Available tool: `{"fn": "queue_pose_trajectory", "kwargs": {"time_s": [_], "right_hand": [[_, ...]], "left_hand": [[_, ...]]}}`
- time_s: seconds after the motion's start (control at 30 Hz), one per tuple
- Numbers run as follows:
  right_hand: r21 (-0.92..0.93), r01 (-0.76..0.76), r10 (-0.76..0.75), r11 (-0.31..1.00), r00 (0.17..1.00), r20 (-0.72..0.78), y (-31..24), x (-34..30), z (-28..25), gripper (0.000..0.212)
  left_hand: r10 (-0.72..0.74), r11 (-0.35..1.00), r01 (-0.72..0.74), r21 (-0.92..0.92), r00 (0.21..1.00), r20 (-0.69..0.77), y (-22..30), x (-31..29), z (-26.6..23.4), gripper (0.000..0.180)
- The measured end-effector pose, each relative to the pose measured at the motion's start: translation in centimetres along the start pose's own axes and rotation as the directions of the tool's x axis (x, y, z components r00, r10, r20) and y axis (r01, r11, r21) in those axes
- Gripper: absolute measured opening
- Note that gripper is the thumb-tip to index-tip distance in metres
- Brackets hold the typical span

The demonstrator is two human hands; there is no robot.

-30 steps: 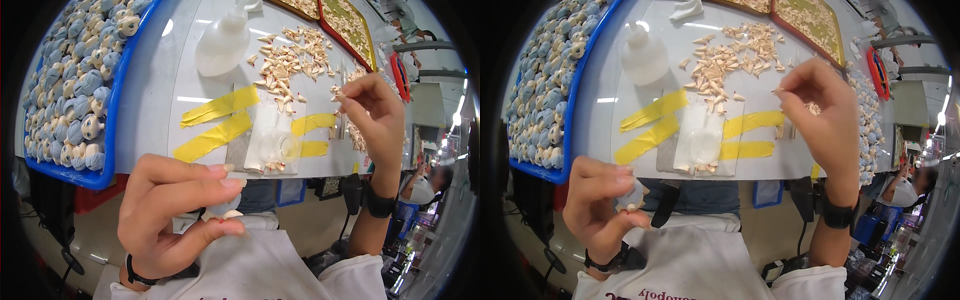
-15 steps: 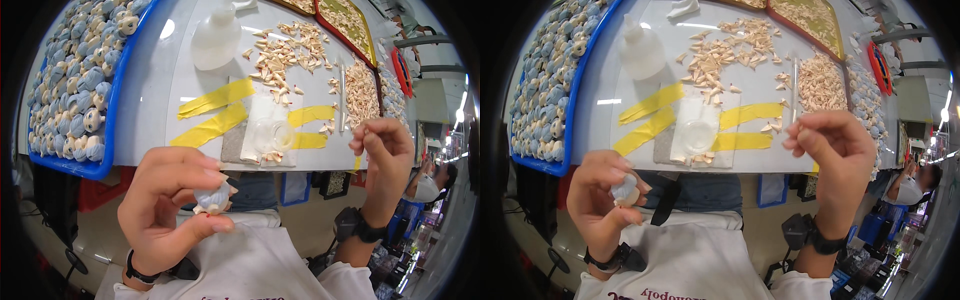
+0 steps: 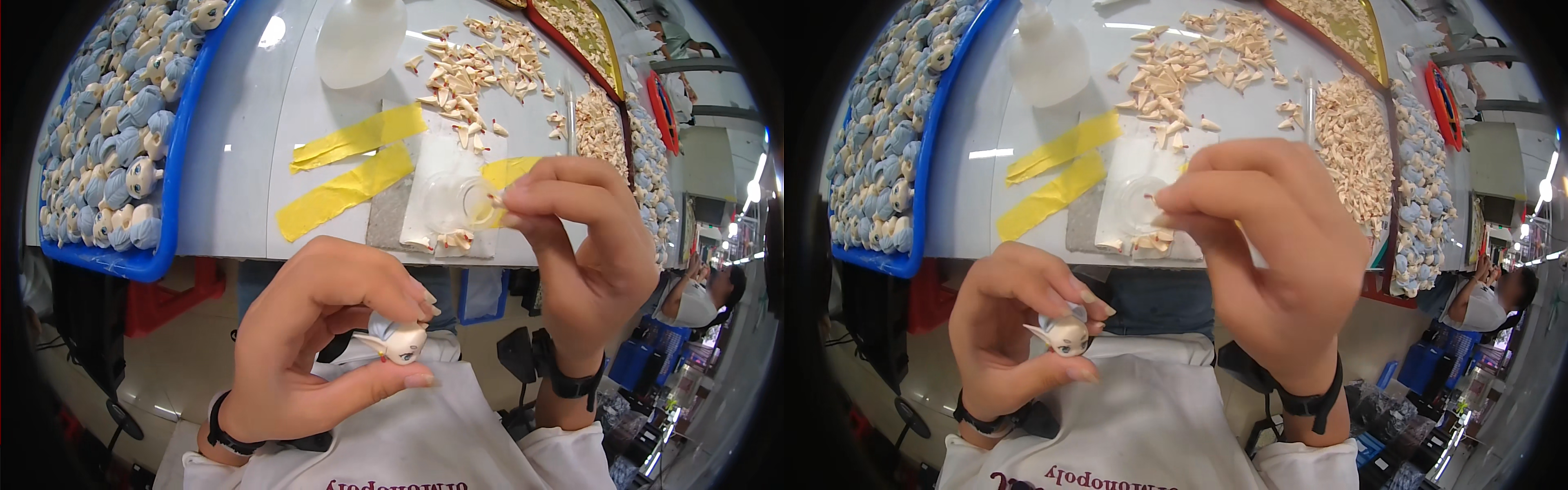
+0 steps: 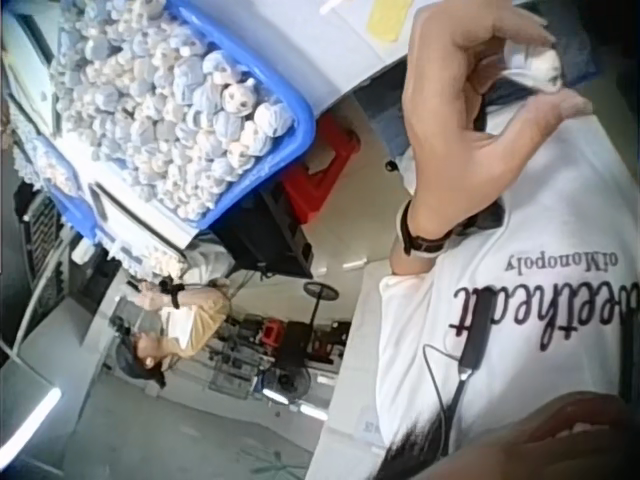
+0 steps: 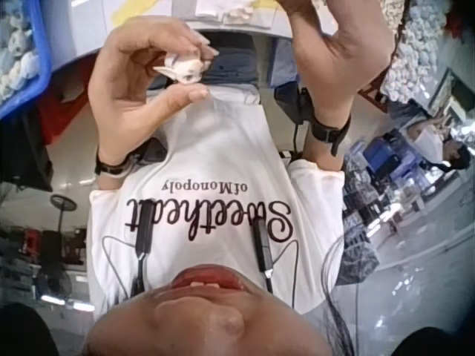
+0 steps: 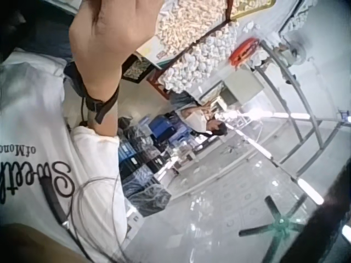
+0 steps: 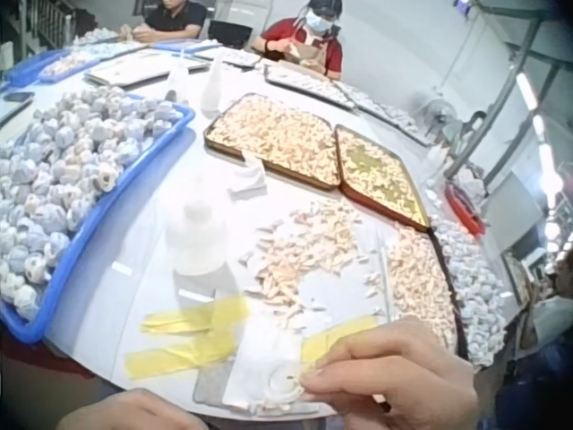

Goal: The person assembles small doll heads by attaching tiny beige plastic pieces to the faces of blue and white figurines. They pick up a head from a blue tray, apply a small part to the face, and place the finished unit into a red tray. The process is repeated continuously throughout the clip.

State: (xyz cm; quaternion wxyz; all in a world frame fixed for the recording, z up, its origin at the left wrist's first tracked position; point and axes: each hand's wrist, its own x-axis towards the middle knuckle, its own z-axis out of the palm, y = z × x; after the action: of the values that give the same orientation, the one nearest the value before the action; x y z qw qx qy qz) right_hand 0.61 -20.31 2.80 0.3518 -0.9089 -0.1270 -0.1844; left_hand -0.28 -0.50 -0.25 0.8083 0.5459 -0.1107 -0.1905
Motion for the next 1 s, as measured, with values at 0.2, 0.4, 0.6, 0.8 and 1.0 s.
{"fn": "queue_pose_trajectory", "kwargs": {"time_s": [0.2,0.4,0.6,0.8,1.0], "right_hand": [[-0.280,0.163,-0.176,0.946,0.984,-0.020,-0.4,0.0,0.3,0.024],[-0.109,0.062,-0.071,0.992,0.994,-0.084,-0.8,-0.5,0.8,0.019],[0.383,-0.046,0.068,0.923,0.997,-0.043,-2.4,-2.1,0.4,0.019],[0.417,-0.096,0.141,0.904,0.987,-0.077,-3.8,-3.0,1.9,0.019],[0.245,-0.050,0.076,0.968,0.992,-0.098,-3.8,-3.1,2.1,0.023]], "left_hand": [[0.255,0.958,-0.276,0.084,0.946,0.201,-1.0,0.7,-1.3,0.022],[0.093,0.987,-0.081,-0.141,0.993,0.079,-0.8,0.5,0.2,0.036],[0.025,0.990,-0.044,-0.137,0.991,-0.135,-0.7,0.2,0.8,0.048],[0.096,0.990,-0.108,-0.092,0.988,-0.125,-0.8,0.2,1.2,0.052],[0.160,0.987,-0.159,0.017,0.982,-0.098,-2.2,-0.6,-0.1,0.053]]}}
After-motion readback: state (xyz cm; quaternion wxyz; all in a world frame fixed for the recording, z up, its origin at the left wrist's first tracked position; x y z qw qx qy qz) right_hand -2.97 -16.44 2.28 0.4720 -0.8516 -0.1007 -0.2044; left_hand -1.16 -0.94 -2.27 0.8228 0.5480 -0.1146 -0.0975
